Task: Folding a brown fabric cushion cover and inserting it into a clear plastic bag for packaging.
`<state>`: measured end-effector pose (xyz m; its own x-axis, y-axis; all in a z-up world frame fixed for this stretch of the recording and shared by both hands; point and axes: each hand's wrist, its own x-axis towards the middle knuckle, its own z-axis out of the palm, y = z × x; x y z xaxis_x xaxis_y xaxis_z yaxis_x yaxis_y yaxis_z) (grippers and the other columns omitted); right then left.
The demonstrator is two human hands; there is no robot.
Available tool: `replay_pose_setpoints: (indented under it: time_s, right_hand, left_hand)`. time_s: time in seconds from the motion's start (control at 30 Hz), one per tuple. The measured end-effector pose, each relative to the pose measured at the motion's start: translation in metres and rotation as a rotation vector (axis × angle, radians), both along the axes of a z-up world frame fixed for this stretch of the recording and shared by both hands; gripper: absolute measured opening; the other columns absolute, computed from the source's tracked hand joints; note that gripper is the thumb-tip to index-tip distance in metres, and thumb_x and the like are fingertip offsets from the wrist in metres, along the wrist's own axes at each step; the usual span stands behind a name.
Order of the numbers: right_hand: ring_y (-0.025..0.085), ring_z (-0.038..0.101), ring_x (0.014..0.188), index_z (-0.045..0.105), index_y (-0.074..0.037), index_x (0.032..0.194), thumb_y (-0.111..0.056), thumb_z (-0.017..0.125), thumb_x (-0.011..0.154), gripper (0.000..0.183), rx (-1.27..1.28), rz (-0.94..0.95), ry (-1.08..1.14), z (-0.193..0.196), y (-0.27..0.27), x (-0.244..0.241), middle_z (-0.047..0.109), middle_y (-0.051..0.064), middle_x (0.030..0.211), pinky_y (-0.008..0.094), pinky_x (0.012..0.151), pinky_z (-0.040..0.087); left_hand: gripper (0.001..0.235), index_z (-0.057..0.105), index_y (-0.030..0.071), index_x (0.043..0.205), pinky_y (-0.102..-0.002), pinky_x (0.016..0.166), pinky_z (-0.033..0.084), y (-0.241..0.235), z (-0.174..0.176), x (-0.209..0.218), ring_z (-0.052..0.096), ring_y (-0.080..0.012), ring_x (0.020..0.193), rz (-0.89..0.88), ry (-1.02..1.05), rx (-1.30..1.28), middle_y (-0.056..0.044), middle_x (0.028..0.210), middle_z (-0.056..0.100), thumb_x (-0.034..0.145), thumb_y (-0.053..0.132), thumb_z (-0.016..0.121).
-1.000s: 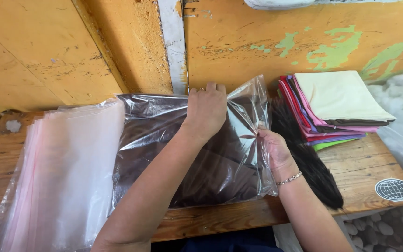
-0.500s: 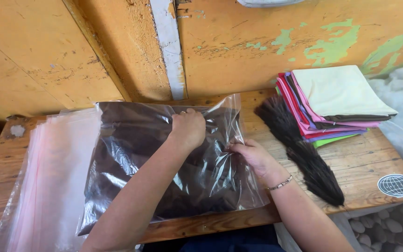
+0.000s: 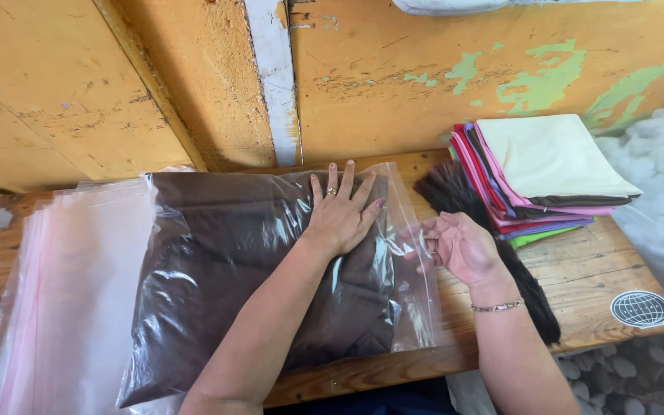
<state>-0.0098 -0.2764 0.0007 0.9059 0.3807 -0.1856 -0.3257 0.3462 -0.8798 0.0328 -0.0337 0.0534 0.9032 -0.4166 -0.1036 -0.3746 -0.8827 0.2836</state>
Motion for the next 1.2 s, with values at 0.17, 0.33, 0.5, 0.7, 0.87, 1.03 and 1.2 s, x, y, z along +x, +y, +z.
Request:
replay_pose_setpoints:
  time_s: [0.17, 0.33, 0.5, 0.7, 0.87, 1.03, 1.2]
  right_hand:
    - [0.038, 0.07, 0.111, 0.066, -0.002, 0.127, -0.063, 0.036, 0.101, 0.072, -0.027, -0.158, 0.157, -0.014, 0.018, 0.027, 0.071, 0.019, 0.122, 0.056, 0.093, 0.057]
    - [0.032, 0.071, 0.101, 0.068, -0.003, 0.125, -0.071, 0.04, 0.098, 0.078, 0.06, -0.097, 0.122, -0.007, 0.043, 0.045, 0.072, 0.016, 0.113, 0.048, 0.088, 0.06]
    - [0.037, 0.068, 0.102, 0.066, 0.003, 0.127, -0.07, 0.042, 0.097, 0.083, 0.21, -0.082, 0.196, 0.019, 0.075, 0.046, 0.069, 0.023, 0.113, 0.05, 0.093, 0.057]
    - [0.039, 0.059, 0.127, 0.057, 0.001, 0.141, -0.071, 0.043, 0.093, 0.088, 0.289, -0.092, 0.264, 0.007, 0.095, 0.071, 0.061, 0.022, 0.14, 0.052, 0.111, 0.045]
    - [0.031, 0.061, 0.128, 0.057, -0.005, 0.143, -0.065, 0.048, 0.096, 0.077, 0.365, -0.106, 0.226, -0.011, 0.093, 0.098, 0.063, 0.015, 0.141, 0.049, 0.112, 0.046]
    - [0.031, 0.066, 0.116, 0.065, 0.002, 0.128, -0.056, 0.058, 0.094, 0.068, 0.139, -0.197, 0.161, 0.039, 0.102, 0.071, 0.069, 0.018, 0.126, 0.045, 0.107, 0.05]
    - [0.025, 0.072, 0.099, 0.073, 0.002, 0.111, -0.037, 0.071, 0.095, 0.043, -0.362, -0.237, 0.046, 0.054, 0.089, 0.055, 0.075, 0.013, 0.105, 0.043, 0.09, 0.059]
  left_hand:
    - [0.071, 0.016, 0.024, 0.164, -0.063, 0.124, -0.009, -0.001, -0.012, -0.003, -0.003, -0.0413, 0.157, -0.005, 0.0, -0.031, -0.015, 0.172, 0.007, 0.104, 0.06, 0.007]
    - [0.073, 0.016, 0.026, 0.164, -0.065, 0.122, -0.009, -0.003, -0.028, 0.004, -0.007, -0.0422, 0.156, -0.023, -0.049, -0.049, -0.014, 0.172, 0.001, 0.102, 0.064, 0.007]
    - [0.074, 0.02, 0.025, 0.163, -0.066, 0.122, -0.008, -0.003, -0.027, 0.004, -0.007, -0.0429, 0.156, -0.042, -0.063, -0.096, -0.014, 0.172, 0.003, 0.102, 0.063, 0.007]
    - [0.072, 0.019, 0.021, 0.163, -0.067, 0.122, -0.009, -0.008, -0.05, 0.011, -0.005, -0.0441, 0.156, -0.063, -0.158, -0.132, -0.015, 0.171, 0.009, 0.103, 0.061, 0.011]
    - [0.078, 0.012, 0.004, 0.16, -0.067, 0.122, -0.007, -0.007, -0.063, 0.012, -0.001, -0.0453, 0.156, -0.023, -0.219, -0.27, -0.02, 0.171, 0.009, 0.104, 0.057, 0.019]
    - [0.076, 0.021, 0.002, 0.156, -0.065, 0.123, -0.007, -0.009, -0.068, 0.018, 0.0, -0.0444, 0.156, -0.01, -0.199, -0.246, -0.02, 0.17, 0.012, 0.103, 0.058, 0.018]
    - [0.075, 0.022, 0.006, 0.155, -0.065, 0.123, -0.01, -0.007, -0.069, 0.019, -0.003, -0.0431, 0.156, -0.011, -0.164, -0.185, -0.018, 0.171, 0.009, 0.103, 0.058, 0.014]
